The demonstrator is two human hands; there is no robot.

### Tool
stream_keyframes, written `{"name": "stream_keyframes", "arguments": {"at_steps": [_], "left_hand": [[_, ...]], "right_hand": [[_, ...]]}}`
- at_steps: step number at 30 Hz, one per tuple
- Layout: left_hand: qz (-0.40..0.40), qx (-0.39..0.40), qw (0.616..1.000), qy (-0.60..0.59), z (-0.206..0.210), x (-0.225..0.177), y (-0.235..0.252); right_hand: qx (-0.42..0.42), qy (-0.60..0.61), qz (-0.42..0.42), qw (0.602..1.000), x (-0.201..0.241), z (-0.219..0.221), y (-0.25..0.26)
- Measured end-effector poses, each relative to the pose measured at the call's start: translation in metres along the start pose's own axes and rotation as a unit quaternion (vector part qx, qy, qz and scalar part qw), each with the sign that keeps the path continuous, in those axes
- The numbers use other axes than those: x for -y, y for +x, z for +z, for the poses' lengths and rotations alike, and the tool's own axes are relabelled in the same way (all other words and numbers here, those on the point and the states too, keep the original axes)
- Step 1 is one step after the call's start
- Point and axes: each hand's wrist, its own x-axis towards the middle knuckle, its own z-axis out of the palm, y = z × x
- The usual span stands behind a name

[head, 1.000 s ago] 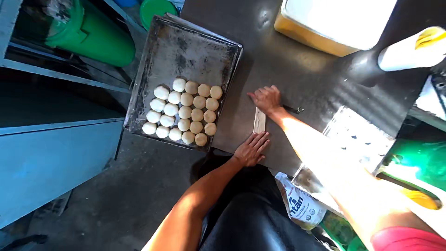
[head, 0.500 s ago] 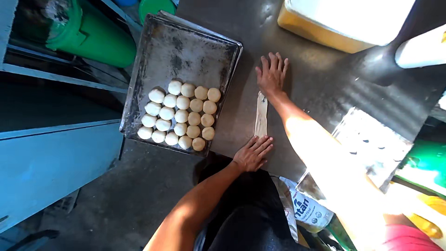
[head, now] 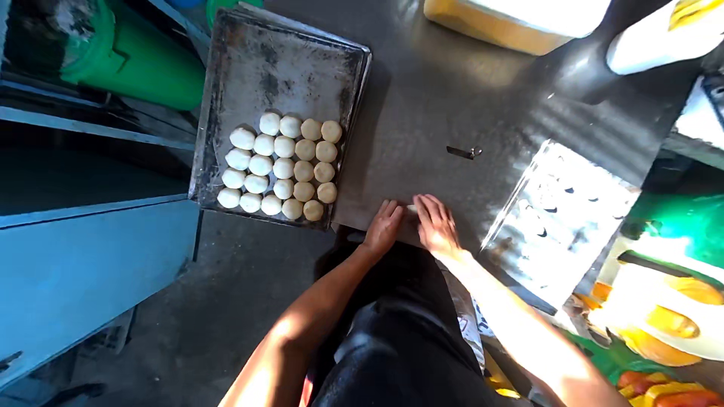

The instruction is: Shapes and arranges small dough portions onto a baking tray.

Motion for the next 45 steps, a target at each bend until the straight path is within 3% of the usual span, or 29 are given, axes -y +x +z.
{"name": "stream_keyframes", "arguments": {"at_steps": [3, 6, 8, 11, 15, 17, 21, 23, 25, 29, 31, 33, 37, 39, 41, 45], "left_hand": [[-0.023, -0.03, 0.999, -0.034, -0.019, -0.007, 0.01], [-0.069, -0.045, 0.995, 0.057, -0.051, 0.007, 0.024], [-0.086, -0.038, 0.989, 0.113, -0.06, 0.034, 0.031], [-0.084, -0.018, 0.985, 0.148, -0.048, 0.06, 0.024], [-0.056, -0.053, 0.982, 0.169, -0.038, 0.074, 0.028], [-0.054, -0.048, 0.985, 0.158, -0.036, 0.073, 0.017], [-0.07, -0.041, 0.989, 0.122, -0.038, 0.075, 0.023], [-0.074, -0.037, 0.989, 0.124, -0.04, 0.073, 0.024], [-0.071, -0.034, 0.988, 0.131, -0.04, 0.071, 0.022], [-0.056, -0.048, 0.985, 0.154, -0.042, 0.07, 0.025], [-0.053, -0.042, 0.986, 0.153, -0.041, 0.07, 0.02], [-0.047, -0.054, 0.988, 0.137, -0.041, 0.071, 0.023], [-0.056, -0.046, 0.992, 0.107, -0.038, 0.075, 0.021], [-0.059, -0.043, 0.991, 0.112, -0.038, 0.076, 0.023], [-0.065, -0.035, 0.989, 0.127, -0.038, 0.074, 0.023], [-0.057, -0.036, 0.987, 0.149, -0.038, 0.073, 0.027]], "right_hand": [[-0.042, 0.001, -0.041, 0.998, -0.013, -0.003, 0.049], [-0.023, 0.008, 0.08, 0.997, -0.005, -0.014, 0.076], [-0.021, 0.015, 0.102, 0.994, 0.008, -0.018, 0.087], [-0.075, -0.055, 0.038, 0.995, 0.011, 0.006, 0.12], [-0.117, -0.122, 0.056, 0.984, -0.021, 0.028, 0.192], [-0.099, -0.113, 0.063, 0.987, -0.009, 0.034, 0.15], [-0.028, -0.093, 0.027, 0.995, 0.034, 0.053, -0.004], [0.002, -0.084, 0.016, 0.996, 0.041, 0.047, -0.023], [-0.008, -0.107, 0.014, 0.994, 0.028, 0.039, 0.027], [-0.064, -0.162, 0.077, 0.982, -0.018, 0.023, 0.191], [-0.098, -0.147, 0.105, 0.979, -0.024, 0.018, 0.218], [-0.083, -0.144, 0.074, 0.983, -0.013, 0.017, 0.186], [0.008, -0.118, 0.025, 0.993, 0.028, 0.047, 0.016], [0.03, -0.098, 0.003, 0.995, 0.035, 0.043, -0.019], [0.037, -0.104, 0.005, 0.994, 0.027, 0.035, 0.008], [-0.007, -0.138, 0.03, 0.99, -0.007, 0.029, 0.145]]}}
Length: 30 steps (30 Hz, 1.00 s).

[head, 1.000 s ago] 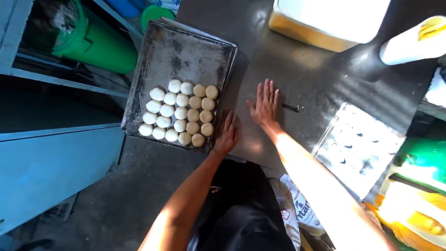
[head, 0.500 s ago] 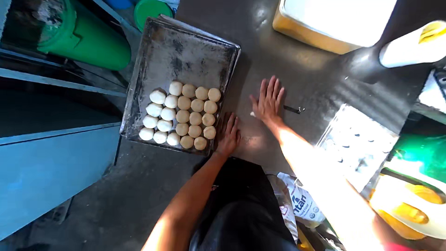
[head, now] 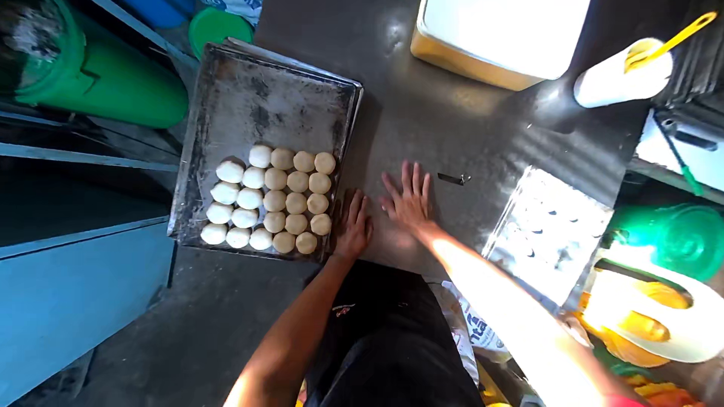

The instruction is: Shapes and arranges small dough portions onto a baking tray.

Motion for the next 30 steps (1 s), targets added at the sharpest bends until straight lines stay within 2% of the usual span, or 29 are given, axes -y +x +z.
{"name": "stream_keyframes", "arguments": {"at_steps": [3, 5, 6, 8, 10, 12, 15, 18, 20, 22, 23, 24, 25, 27, 28, 29, 30], "left_hand": [[-0.001, 0.007, 1.0, -0.008, -0.004, -0.004, -0.005], [-0.015, 0.024, 0.999, -0.035, -0.012, -0.007, -0.002], [-0.029, 0.035, 0.998, -0.044, -0.018, -0.011, -0.002], [-0.044, 0.028, 0.998, -0.044, -0.028, -0.024, 0.002], [-0.028, 0.012, 0.999, -0.015, -0.034, -0.044, 0.019], [0.028, 0.007, 1.0, 0.005, -0.027, -0.068, 0.041], [0.091, 0.054, 0.994, 0.036, -0.008, -0.103, 0.076], [0.137, 0.091, 0.983, 0.08, 0.015, -0.115, 0.086], [0.157, 0.101, 0.976, 0.114, 0.028, -0.115, 0.075], [0.173, 0.097, 0.972, 0.127, 0.033, -0.113, 0.056], [0.179, 0.102, 0.97, 0.126, 0.035, -0.111, 0.047], [0.184, 0.111, 0.969, 0.121, 0.035, -0.109, 0.038], [0.187, 0.117, 0.969, 0.108, 0.035, -0.108, 0.031], [0.188, 0.102, 0.975, 0.056, 0.03, -0.103, 0.02], [0.18, 0.083, 0.98, 0.023, 0.024, -0.101, 0.016], [0.16, 0.059, 0.985, -0.011, 0.016, -0.099, 0.014], [0.127, 0.032, 0.99, -0.047, 0.007, -0.096, 0.014]], "right_hand": [[-0.019, 0.077, 0.026, 0.997, -0.021, -0.023, 0.061], [-0.088, 0.179, 0.038, 0.979, -0.046, -0.059, 0.068], [-0.115, 0.198, 0.043, 0.972, -0.063, -0.075, 0.058], [-0.086, 0.182, 0.037, 0.979, -0.106, -0.093, 0.021], [-0.033, 0.118, 0.014, 0.992, -0.142, -0.089, -0.013], [-0.01, 0.081, -0.001, 0.997, -0.162, -0.07, -0.03], [-0.016, 0.056, -0.024, 0.998, -0.168, -0.056, -0.037], [-0.044, 0.03, -0.016, 0.998, -0.166, -0.052, -0.039], [-0.065, 0.034, 0.021, 0.997, -0.165, -0.053, -0.046], [-0.086, 0.143, 0.107, 0.98, -0.16, -0.06, -0.054], [-0.091, 0.247, 0.169, 0.95, -0.155, -0.068, -0.055], [-0.098, 0.369, 0.228, 0.895, -0.15, -0.075, -0.056], [-0.109, 0.494, 0.269, 0.82, -0.143, -0.084, -0.056], [-0.104, 0.697, 0.305, 0.64, -0.119, -0.105, -0.053], [-0.09, 0.748, 0.303, 0.583, -0.106, -0.114, -0.052], [-0.07, 0.768, 0.294, 0.565, -0.093, -0.121, -0.052], [-0.046, 0.766, 0.276, 0.579, -0.082, -0.126, -0.053]]}}
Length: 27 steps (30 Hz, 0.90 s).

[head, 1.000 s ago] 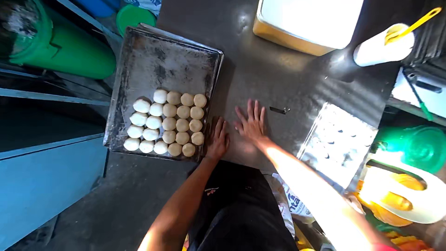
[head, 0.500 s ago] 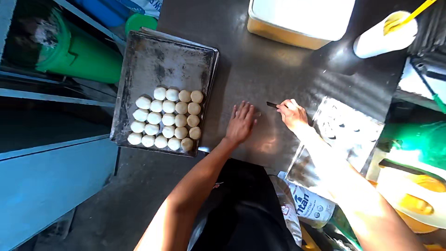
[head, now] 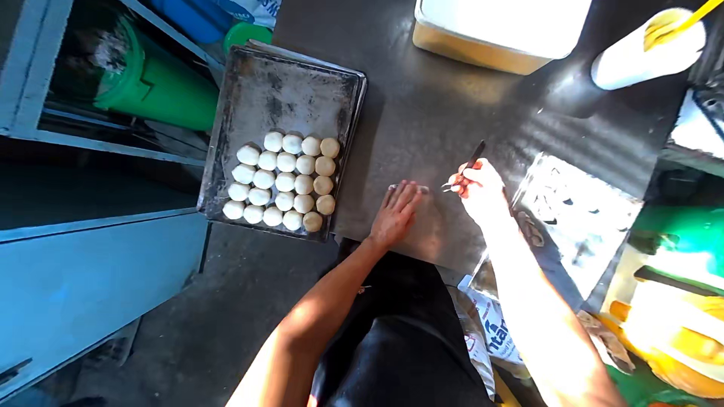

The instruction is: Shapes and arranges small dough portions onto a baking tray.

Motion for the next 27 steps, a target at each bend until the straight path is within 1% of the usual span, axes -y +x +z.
{"name": "stream_keyframes", "arguments": {"at_steps": [1, 2, 3, 4, 5, 6, 7, 8, 9, 10, 14, 18, 21, 23, 25, 27], "left_hand": [[-0.041, -0.032, 0.998, -0.031, -0.009, 0.003, 0.0], [-0.088, -0.052, 0.993, -0.056, -0.019, 0.007, 0.0], [-0.128, -0.063, 0.987, -0.077, -0.027, 0.013, 0.002], [-0.158, -0.063, 0.981, -0.089, -0.034, 0.018, 0.004], [-0.176, -0.054, 0.978, -0.096, -0.039, 0.024, 0.005], [-0.18, -0.045, 0.978, -0.096, -0.042, 0.028, 0.006], [-0.176, -0.036, 0.98, -0.091, -0.041, 0.034, 0.009], [-0.168, -0.029, 0.982, -0.084, -0.039, 0.041, 0.013], [-0.161, -0.022, 0.983, -0.079, -0.038, 0.044, 0.016], [-0.158, -0.014, 0.985, -0.072, -0.037, 0.047, 0.019], [-0.153, -0.004, 0.986, -0.061, -0.037, 0.051, 0.026], [-0.152, -0.009, 0.986, -0.066, -0.035, 0.052, 0.026], [-0.164, -0.001, 0.984, -0.065, -0.036, 0.053, 0.028], [-0.169, 0.014, 0.984, -0.06, -0.037, 0.054, 0.03], [-0.167, 0.019, 0.984, -0.053, -0.038, 0.054, 0.032], [-0.164, 0.017, 0.985, -0.051, -0.038, 0.053, 0.034]], "right_hand": [[0.023, -0.049, -0.004, 0.999, -0.001, 0.007, -0.005], [0.043, -0.129, -0.021, 0.99, -0.005, 0.012, -0.009], [0.059, -0.239, -0.059, 0.968, -0.011, 0.015, -0.009], [0.067, -0.356, -0.109, 0.926, -0.019, 0.018, -0.007], [0.081, -0.458, -0.169, 0.869, -0.029, 0.017, -0.005], [0.098, -0.52, -0.233, 0.816, -0.039, 0.016, -0.003], [0.115, -0.556, -0.289, 0.771, -0.048, 0.013, 0.001], [0.128, -0.58, -0.323, 0.737, -0.055, 0.011, 0.006], [0.143, -0.598, -0.334, 0.715, -0.059, 0.01, 0.01], [0.158, -0.607, -0.332, 0.705, -0.061, 0.01, 0.012], [0.198, -0.611, -0.326, 0.693, -0.061, 0.012, 0.019], [0.195, -0.632, -0.321, 0.678, -0.069, 0.019, 0.022], [0.188, -0.653, -0.339, 0.651, -0.083, 0.024, 0.025], [0.187, -0.671, -0.336, 0.634, -0.086, 0.027, 0.025], [0.192, -0.682, -0.322, 0.628, -0.081, 0.028, 0.024], [0.191, -0.688, -0.302, 0.632, -0.072, 0.026, 0.021]]}}
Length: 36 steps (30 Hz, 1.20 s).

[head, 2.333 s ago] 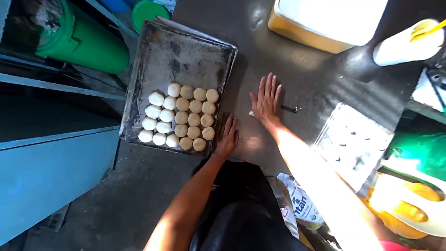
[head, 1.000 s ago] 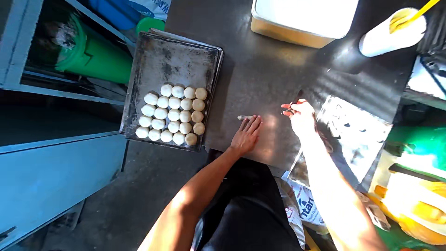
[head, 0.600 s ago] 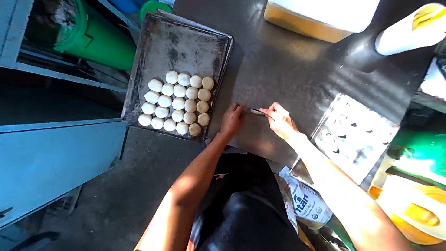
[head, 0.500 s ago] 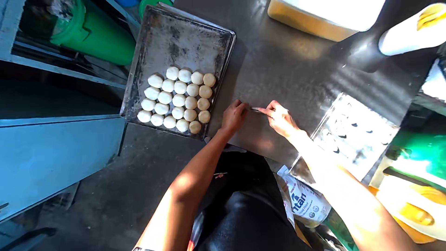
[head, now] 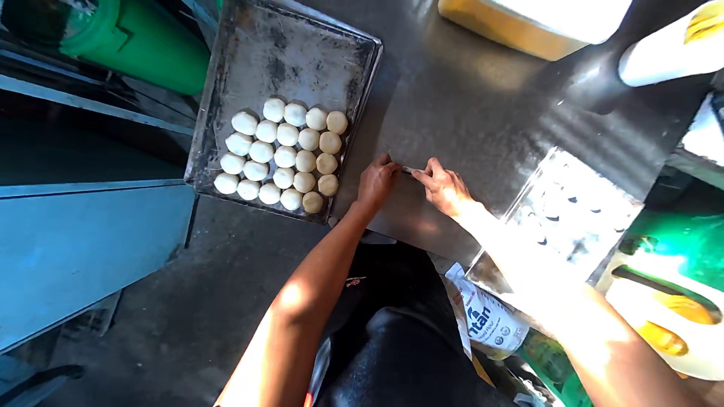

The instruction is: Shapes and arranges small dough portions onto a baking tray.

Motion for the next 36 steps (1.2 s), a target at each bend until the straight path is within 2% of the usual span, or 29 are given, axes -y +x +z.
{"name": "stream_keyframes", "arguments": {"at_steps": [4, 8, 13, 16, 18, 22, 25, 27, 29, 31, 32, 34, 35, 36], "left_hand": [[-0.002, -0.008, 1.0, -0.009, -0.001, -0.002, 0.0], [0.011, -0.024, 1.0, -0.017, 0.001, 0.001, -0.001], [-0.008, -0.012, 1.0, -0.024, -0.001, -0.002, 0.0], [-0.046, 0.009, 0.998, -0.03, -0.006, -0.009, 0.004], [-0.067, 0.023, 0.997, -0.015, -0.006, -0.016, 0.007], [-0.059, 0.037, 0.997, 0.042, -0.001, -0.041, 0.008], [-0.017, 0.034, 0.999, -0.013, -0.011, -0.054, -0.001], [0.01, 0.056, 0.995, -0.08, -0.012, -0.064, -0.002], [0.035, 0.103, 0.987, -0.117, -0.006, -0.084, -0.004], [0.076, 0.132, 0.98, -0.127, 0.01, -0.109, -0.01], [0.1, 0.139, 0.977, -0.129, 0.018, -0.122, -0.014], [0.132, 0.145, 0.972, -0.132, 0.031, -0.145, -0.021], [0.136, 0.147, 0.97, -0.14, 0.037, -0.155, -0.024], [0.132, 0.152, 0.967, -0.155, 0.045, -0.164, -0.025]], "right_hand": [[0.023, -0.015, 0.021, 0.999, -0.015, -0.015, -0.01], [-0.007, -0.024, 0.007, 1.0, -0.036, -0.016, -0.027], [-0.008, -0.007, 0.041, 0.999, -0.048, -0.02, -0.047], [-0.052, 0.046, 0.097, 0.993, -0.039, -0.028, -0.052], [-0.122, 0.095, 0.148, 0.977, -0.037, -0.026, -0.047], [-0.215, 0.139, 0.268, 0.929, -0.041, -0.003, -0.04], [-0.265, 0.14, 0.318, 0.9, -0.019, 0.009, -0.046], [-0.27, 0.197, 0.339, 0.879, 0.004, 0.018, -0.054], [-0.301, 0.315, 0.34, 0.834, 0.023, 0.032, -0.064], [-0.331, 0.437, 0.336, 0.766, 0.029, 0.04, -0.078], [-0.345, 0.473, 0.343, 0.735, 0.027, 0.041, -0.086], [-0.373, 0.484, 0.365, 0.703, 0.02, 0.035, -0.109], [-0.387, 0.505, 0.375, 0.674, 0.019, 0.028, -0.125], [-0.393, 0.553, 0.392, 0.622, 0.019, 0.015, -0.142]]}}
